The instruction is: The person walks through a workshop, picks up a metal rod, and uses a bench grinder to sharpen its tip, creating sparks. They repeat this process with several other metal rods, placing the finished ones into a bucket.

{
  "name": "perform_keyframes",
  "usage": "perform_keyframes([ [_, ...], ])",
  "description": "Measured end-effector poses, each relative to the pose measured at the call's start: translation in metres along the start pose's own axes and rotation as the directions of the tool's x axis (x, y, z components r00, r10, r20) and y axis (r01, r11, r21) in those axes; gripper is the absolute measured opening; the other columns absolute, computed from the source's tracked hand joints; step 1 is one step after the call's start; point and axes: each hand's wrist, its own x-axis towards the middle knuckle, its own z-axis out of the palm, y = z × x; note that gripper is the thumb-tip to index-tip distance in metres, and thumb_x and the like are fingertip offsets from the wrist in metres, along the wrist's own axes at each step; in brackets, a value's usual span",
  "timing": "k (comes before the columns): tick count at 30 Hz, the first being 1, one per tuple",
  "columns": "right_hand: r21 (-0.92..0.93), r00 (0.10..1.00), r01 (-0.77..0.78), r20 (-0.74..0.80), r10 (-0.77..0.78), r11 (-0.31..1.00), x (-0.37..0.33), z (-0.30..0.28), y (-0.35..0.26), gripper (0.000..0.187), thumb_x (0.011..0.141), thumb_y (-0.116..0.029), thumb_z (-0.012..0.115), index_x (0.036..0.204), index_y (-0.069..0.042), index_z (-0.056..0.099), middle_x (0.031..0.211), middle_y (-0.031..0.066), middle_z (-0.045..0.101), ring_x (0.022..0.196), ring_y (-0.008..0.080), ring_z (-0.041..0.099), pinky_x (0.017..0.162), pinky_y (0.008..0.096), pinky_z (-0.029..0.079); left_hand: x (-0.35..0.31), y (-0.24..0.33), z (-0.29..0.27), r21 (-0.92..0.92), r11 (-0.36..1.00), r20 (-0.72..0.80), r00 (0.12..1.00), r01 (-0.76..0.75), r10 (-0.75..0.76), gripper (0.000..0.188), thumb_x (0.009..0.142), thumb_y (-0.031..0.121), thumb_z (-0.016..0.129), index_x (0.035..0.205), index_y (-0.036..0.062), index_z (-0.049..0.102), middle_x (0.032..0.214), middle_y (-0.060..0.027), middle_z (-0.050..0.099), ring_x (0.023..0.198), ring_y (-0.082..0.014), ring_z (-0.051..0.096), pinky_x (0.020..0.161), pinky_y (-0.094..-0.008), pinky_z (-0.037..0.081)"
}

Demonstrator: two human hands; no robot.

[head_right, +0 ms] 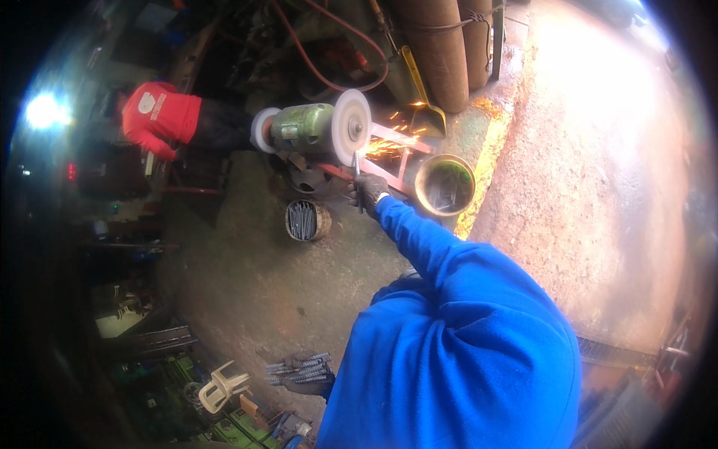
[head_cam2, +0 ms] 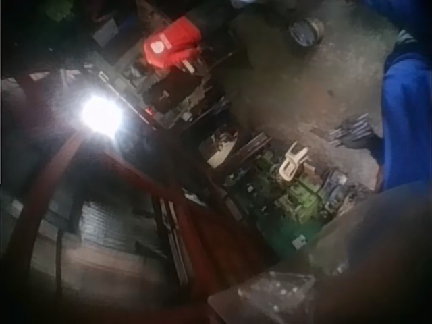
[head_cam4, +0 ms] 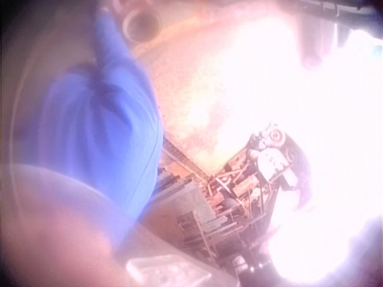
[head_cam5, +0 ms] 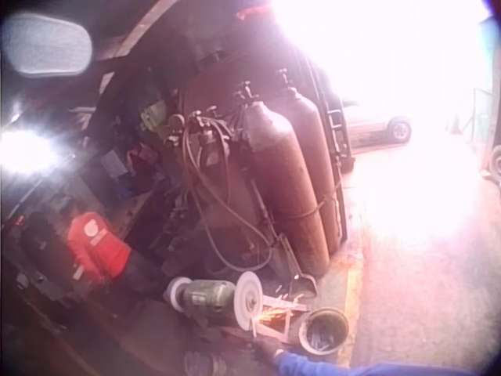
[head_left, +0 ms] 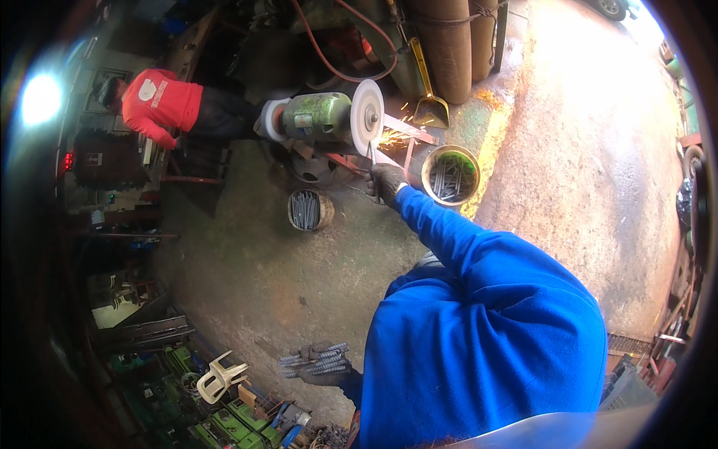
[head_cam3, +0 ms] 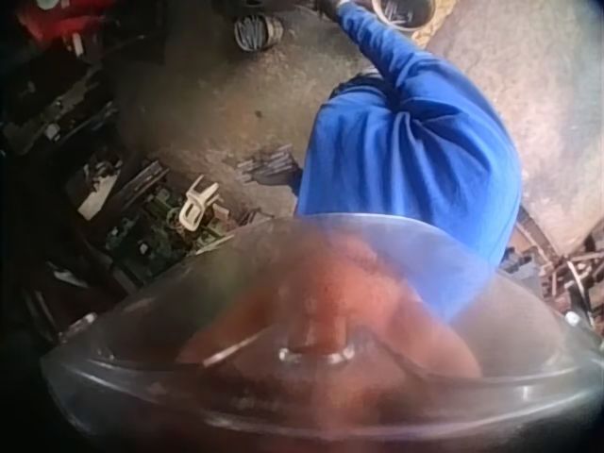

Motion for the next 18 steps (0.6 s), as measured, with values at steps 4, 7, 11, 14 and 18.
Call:
perform_keyframes([
  [4,-0.047,0.998,0.019,-0.051,-0.021,0.999,-0.003,0.0,-0.004,0.019,0.083,-0.013,0.052,0.1,-0.005,0.057,0.074,0.0053,0.058,0.054,0.016,0.053,0.049,0.034,0.051,0.0,0.005,-0.011,-0.018,0.999,0.124,0.992,0.037,-0.035,0.037,0.088,0.029,0.053,0.118,0.0076,0.056,0.083,-0.0054,0.058,0.064,-0.0144,0.056,0.066,-0.0262,0.051],
  [7,0.026,0.994,0.022,-0.109,-0.019,0.999,-0.008,0.007,-0.012,0.018,0.083,-0.014,0.052,0.101,-0.01,0.052,0.072,0.005,0.056,0.052,0.0156,0.05,0.046,0.0331,0.047,0.0,0.009,-0.014,-0.028,0.996,0.132,0.988,0.081,-0.077,0.035,0.088,0.029,0.054,0.116,0.0084,0.057,0.083,-0.0047,0.058,0.065,-0.0147,0.056,0.065,-0.0263,0.05],
  [11,0.037,0.991,0.009,-0.133,-0.004,0.999,-0.005,0.007,-0.022,0.015,0.084,-0.015,0.051,0.099,-0.012,0.051,0.068,0.0046,0.054,0.048,0.0153,0.047,0.043,0.0323,0.042,0.001,0.007,-0.013,-0.012,0.998,0.153,0.986,0.068,-0.065,0.034,0.088,0.03,0.054,0.114,0.0091,0.058,0.082,-0.0044,0.058,0.064,-0.0142,0.056,0.063,-0.0258,0.049],
  [14,0.09,0.992,-0.038,-0.12,0.049,0.995,0.004,0.004,-0.021,0.012,0.083,-0.013,0.05,0.096,-0.011,0.052,0.066,0.0048,0.053,0.047,0.0158,0.047,0.041,0.0327,0.041,0.002,0.006,-0.011,0.022,0.997,0.181,0.981,0.068,-0.071,0.035,0.087,0.031,0.054,0.114,0.0083,0.057,0.081,-0.0045,0.057,0.063,-0.0125,0.055,0.061,-0.0237,0.048],
  [18,0.085,0.985,-0.04,-0.162,0.054,0.996,0.004,0.012,-0.017,0.013,0.082,-0.012,0.05,0.094,-0.01,0.054,0.065,0.0065,0.054,0.049,0.0178,0.05,0.041,0.034,0.042,0.0,0.005,-0.01,-0.137,0.986,0.14,0.987,0.092,-0.073,0.036,0.086,0.031,0.057,0.114,0.0072,0.057,0.08,-0.0039,0.055,0.062,-0.0102,0.052,0.059,-0.0212,0.046],
])
